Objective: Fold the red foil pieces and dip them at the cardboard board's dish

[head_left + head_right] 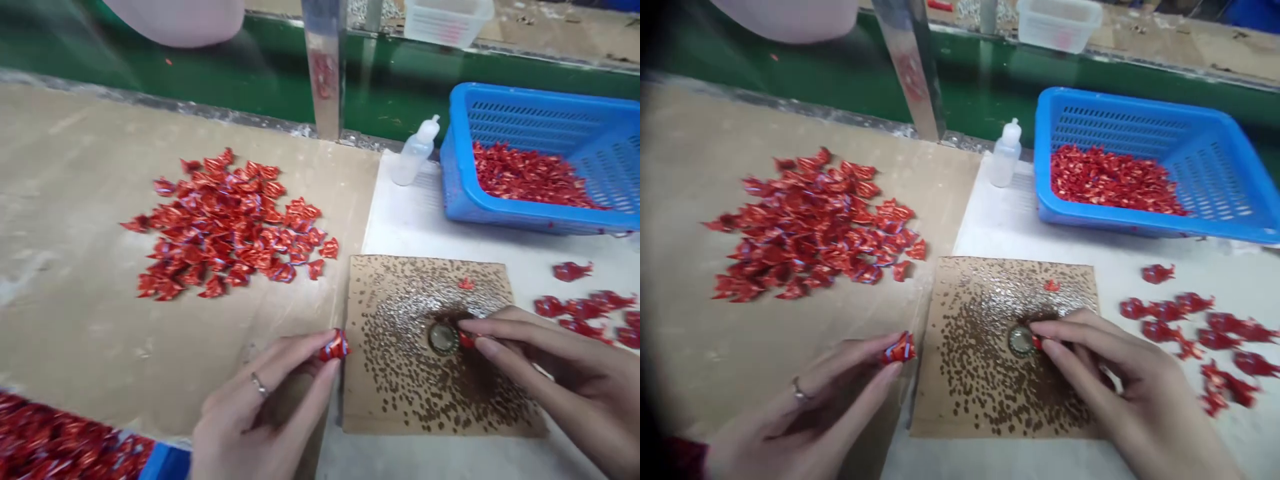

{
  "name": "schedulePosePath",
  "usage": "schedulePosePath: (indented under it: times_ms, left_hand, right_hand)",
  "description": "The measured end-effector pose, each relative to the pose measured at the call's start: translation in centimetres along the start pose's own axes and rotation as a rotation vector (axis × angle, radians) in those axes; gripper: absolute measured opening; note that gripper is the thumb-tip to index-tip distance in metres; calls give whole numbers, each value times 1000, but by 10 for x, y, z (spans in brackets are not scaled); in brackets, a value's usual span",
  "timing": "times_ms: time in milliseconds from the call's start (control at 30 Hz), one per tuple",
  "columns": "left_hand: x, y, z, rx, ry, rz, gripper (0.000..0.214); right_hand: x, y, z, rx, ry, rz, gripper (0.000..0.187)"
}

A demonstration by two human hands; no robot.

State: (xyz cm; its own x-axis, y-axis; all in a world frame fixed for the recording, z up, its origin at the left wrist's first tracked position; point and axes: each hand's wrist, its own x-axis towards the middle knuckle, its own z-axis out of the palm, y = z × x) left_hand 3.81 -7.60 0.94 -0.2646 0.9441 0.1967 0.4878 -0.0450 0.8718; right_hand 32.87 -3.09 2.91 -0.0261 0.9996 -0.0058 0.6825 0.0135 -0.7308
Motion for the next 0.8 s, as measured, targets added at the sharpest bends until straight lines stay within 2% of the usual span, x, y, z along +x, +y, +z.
schedulePosePath:
  times_ms: [67,100,233,433,600,700,800]
  left_hand:
    - [-4,-9,2,42,5,30,29]
    - [-6,-13,3,70,-7,27,28]
    - [-14,-26,1,95,-70,-61,27]
    - [-19,-29,-1,90,-73,-142,25]
    - [-20,-29,-3,89,-73,-135,26]
    - [-19,-27,-4,69,-77,-161,26]
    - [-17,-24,-1,55,-91,-183,25]
  right_hand:
    - [1,-15,1,36,-142,7,19]
    - [0,-19,2,45,-168,26,17]
    - [-5,-21,8,7,-97,90,16]
    - [-7,-14,13,-15,-78,-9,11]
    - [-8,-22,14,-32,-90,96,15]
    - [-5,-26,11,64,-50,147,20]
    - [2,-26,5,244,-92,201,27]
